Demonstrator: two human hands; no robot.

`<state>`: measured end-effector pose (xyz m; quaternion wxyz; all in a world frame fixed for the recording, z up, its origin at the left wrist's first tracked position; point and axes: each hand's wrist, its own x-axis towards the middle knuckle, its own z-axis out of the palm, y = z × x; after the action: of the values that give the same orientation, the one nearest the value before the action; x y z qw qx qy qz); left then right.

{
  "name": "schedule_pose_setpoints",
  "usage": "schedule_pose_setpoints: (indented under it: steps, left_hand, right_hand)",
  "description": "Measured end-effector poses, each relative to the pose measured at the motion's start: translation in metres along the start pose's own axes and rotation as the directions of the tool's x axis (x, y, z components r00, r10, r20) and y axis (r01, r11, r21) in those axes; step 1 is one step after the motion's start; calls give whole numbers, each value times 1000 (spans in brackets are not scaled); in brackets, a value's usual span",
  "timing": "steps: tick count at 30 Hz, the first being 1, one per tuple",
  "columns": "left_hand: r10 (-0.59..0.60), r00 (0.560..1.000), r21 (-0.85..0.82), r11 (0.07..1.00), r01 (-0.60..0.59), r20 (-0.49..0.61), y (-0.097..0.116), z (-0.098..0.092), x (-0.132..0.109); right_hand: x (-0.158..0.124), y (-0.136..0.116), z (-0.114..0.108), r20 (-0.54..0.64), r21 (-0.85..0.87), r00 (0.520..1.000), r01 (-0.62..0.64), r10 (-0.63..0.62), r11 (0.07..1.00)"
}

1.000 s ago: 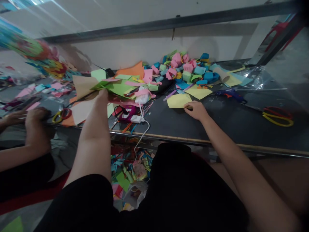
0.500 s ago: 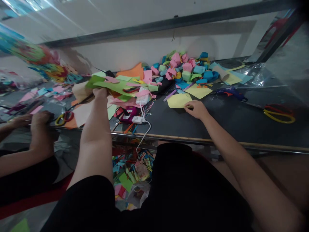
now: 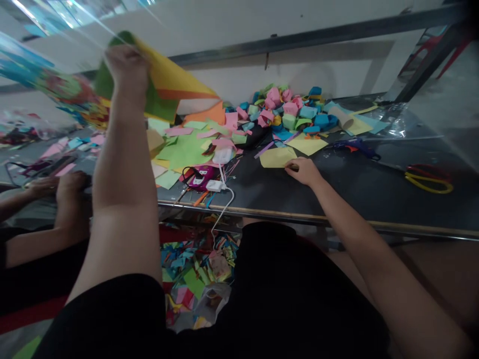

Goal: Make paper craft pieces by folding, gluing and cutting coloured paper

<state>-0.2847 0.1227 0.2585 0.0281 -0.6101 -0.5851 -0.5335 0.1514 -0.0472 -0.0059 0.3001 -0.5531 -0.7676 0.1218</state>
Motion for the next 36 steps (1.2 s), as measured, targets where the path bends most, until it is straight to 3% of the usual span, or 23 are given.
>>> schedule_pose_setpoints:
  steps: [2,4,5,7,9,11,13,15,19,20,21,25,30,32,34,36]
  left_hand:
    - [33,988,160,986,-57,149,44,10,-19]
    - [183,893,268,912,-310,411,86,23,-45]
    - [248,841,301,854,-424,481,104,31,-59]
    - [328,761,273,794,-543,559,130,48,-86]
    - [381,703,162,803,-573,600,141,68,-109]
    - [419,709,-15,866,-500,567,136,91,-126]
    - [349,784,-234,936,-263,514,123,116,-140]
    - [277,823,-413,909,-58,495,105,138,-152]
    - [130,844,-504,845,180,520,74,161,-179]
    - [98,840,-503,835,222,534,69,162,-187]
    - [72,830,-498,827,260,553,64,162,-194]
    - [3,762,-461,798,389,648,52,160,-216]
    - [-49,745,-459,760,460,666,46,160,-219]
    - [-30,712,-459,746,483,701,48,159,-222]
    - [-7,622,-421,730,539,783,52,156,-226]
    - [-18,482,-325,715,618,876,58,153,-226]
  right_hand:
    - [-2,-1,0,-18,32,1000,13,-12,999]
    - [-4,-4,-2,-94,89,994,71,-63,993]
    - [-6,-5,-2,-150,127,985,110,-90,986]
    - [-7,-6,-3,-256,216,961,162,-104,963]
    - [-7,-7,-3,-295,323,954,148,-49,935]
    - [-4,-6,-2,-285,410,958,110,12,905]
    - [-1,-4,-1,-286,445,957,83,54,891]
    - [2,-1,0,-354,447,926,49,127,893]
    - [9,11,-2,-561,459,732,-114,387,881]
    - [11,15,-4,-580,452,703,-142,411,881]
    - [12,19,-4,-587,440,700,-146,407,886]
    - [20,34,3,-506,475,777,-112,375,873]
    - [25,50,17,-410,492,770,-264,489,829]
    - [25,54,19,-388,451,791,-283,472,846]
    - [23,54,17,-393,408,811,-270,434,872]
    - [20,49,13,-403,392,816,-256,415,884]
